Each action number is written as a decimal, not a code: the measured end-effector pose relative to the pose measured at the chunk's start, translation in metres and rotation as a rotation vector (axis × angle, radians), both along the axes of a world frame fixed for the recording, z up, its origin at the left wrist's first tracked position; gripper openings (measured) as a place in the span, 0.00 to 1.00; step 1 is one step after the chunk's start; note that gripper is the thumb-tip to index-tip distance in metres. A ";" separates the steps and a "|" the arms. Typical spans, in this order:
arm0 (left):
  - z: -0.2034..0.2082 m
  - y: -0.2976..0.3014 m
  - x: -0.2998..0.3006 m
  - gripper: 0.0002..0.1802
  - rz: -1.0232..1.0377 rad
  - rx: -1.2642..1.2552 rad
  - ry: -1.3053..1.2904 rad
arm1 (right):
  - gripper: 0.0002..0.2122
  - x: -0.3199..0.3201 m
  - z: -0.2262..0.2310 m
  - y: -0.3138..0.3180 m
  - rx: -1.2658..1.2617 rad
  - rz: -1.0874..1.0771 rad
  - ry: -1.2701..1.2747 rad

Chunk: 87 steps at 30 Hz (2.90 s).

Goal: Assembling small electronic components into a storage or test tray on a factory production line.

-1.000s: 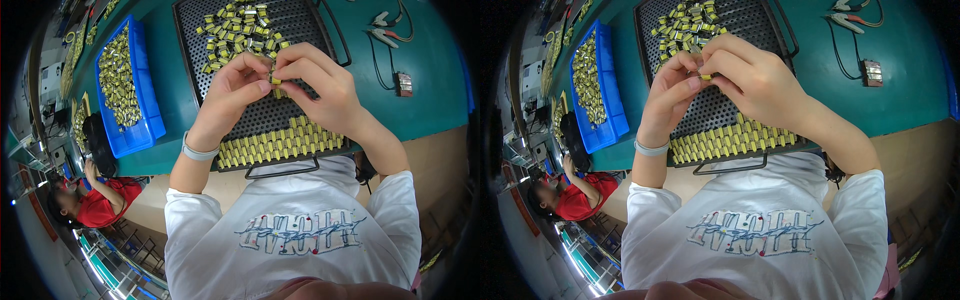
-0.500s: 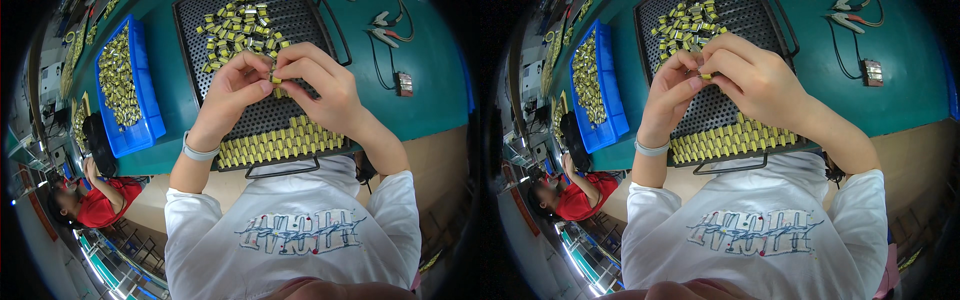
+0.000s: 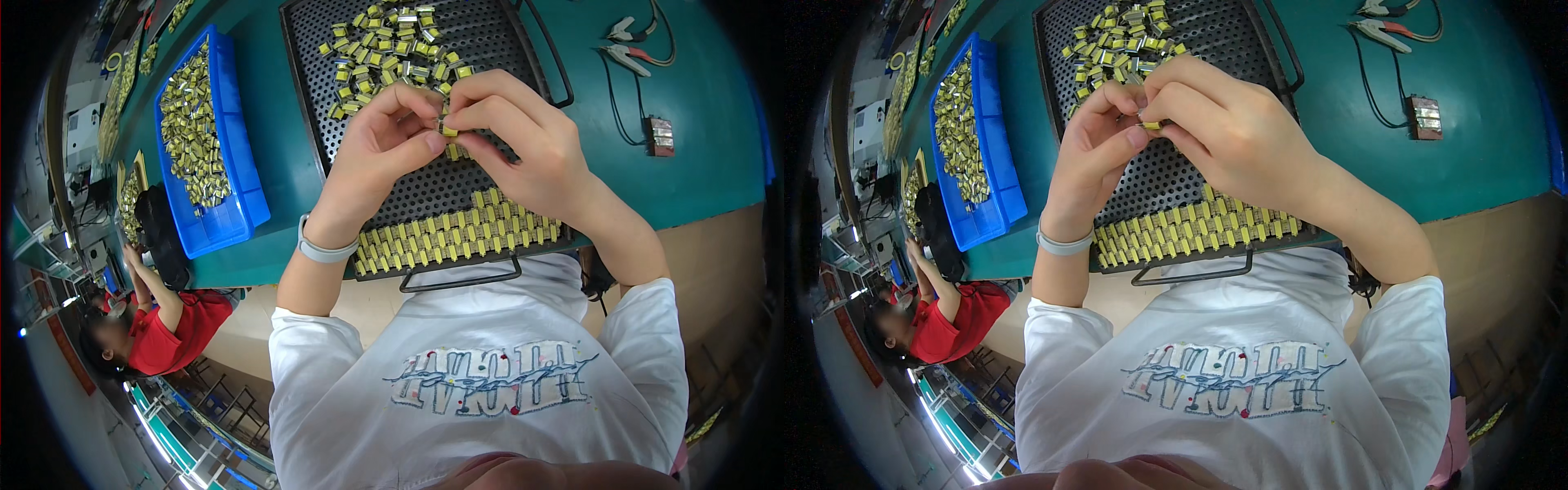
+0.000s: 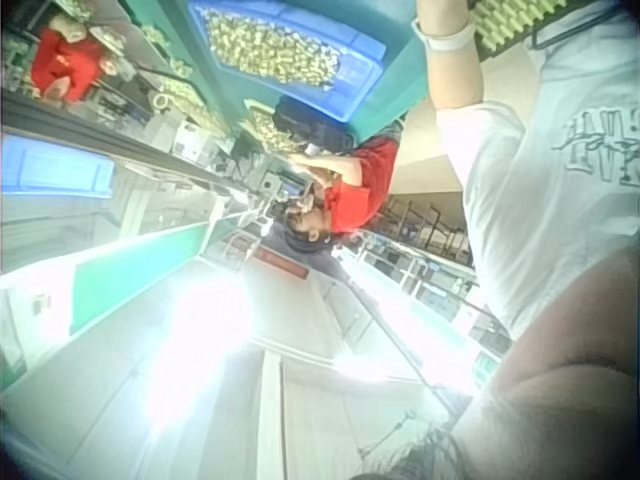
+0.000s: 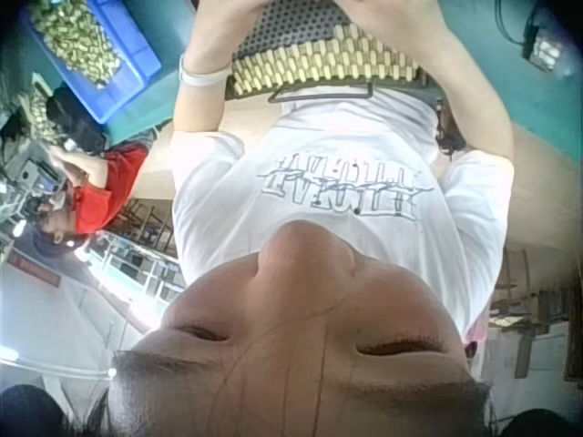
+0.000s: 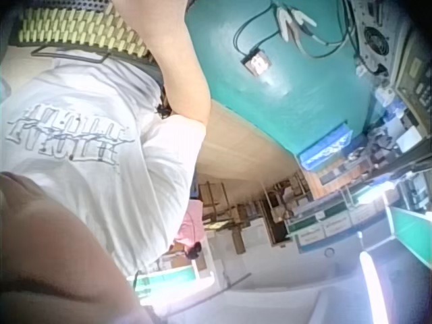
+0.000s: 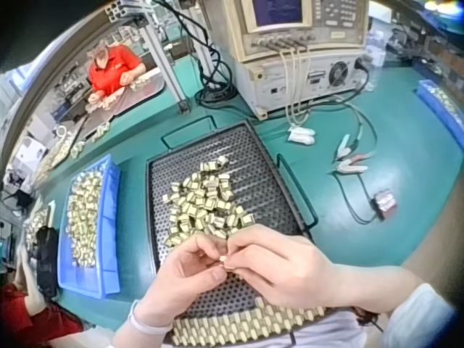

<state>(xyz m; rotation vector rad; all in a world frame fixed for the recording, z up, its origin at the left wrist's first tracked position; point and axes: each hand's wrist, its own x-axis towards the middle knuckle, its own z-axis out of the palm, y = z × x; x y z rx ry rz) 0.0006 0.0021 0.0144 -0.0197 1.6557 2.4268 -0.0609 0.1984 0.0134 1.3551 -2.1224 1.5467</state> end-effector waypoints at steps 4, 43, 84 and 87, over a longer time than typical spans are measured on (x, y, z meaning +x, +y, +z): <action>0.000 -0.001 0.000 0.11 -0.007 -0.002 -0.004 | 0.12 0.000 0.000 0.000 0.011 0.008 0.006; 0.005 -0.001 0.002 0.10 -0.033 0.134 -0.102 | 0.13 -0.002 0.002 0.001 -0.031 -0.007 -0.063; 0.008 0.005 0.002 0.06 0.251 -0.785 0.438 | 0.12 0.000 -0.001 0.001 -0.064 -0.009 -0.183; 0.009 0.005 0.001 0.07 0.259 -0.950 0.585 | 0.12 0.000 -0.002 0.001 -0.064 -0.003 -0.186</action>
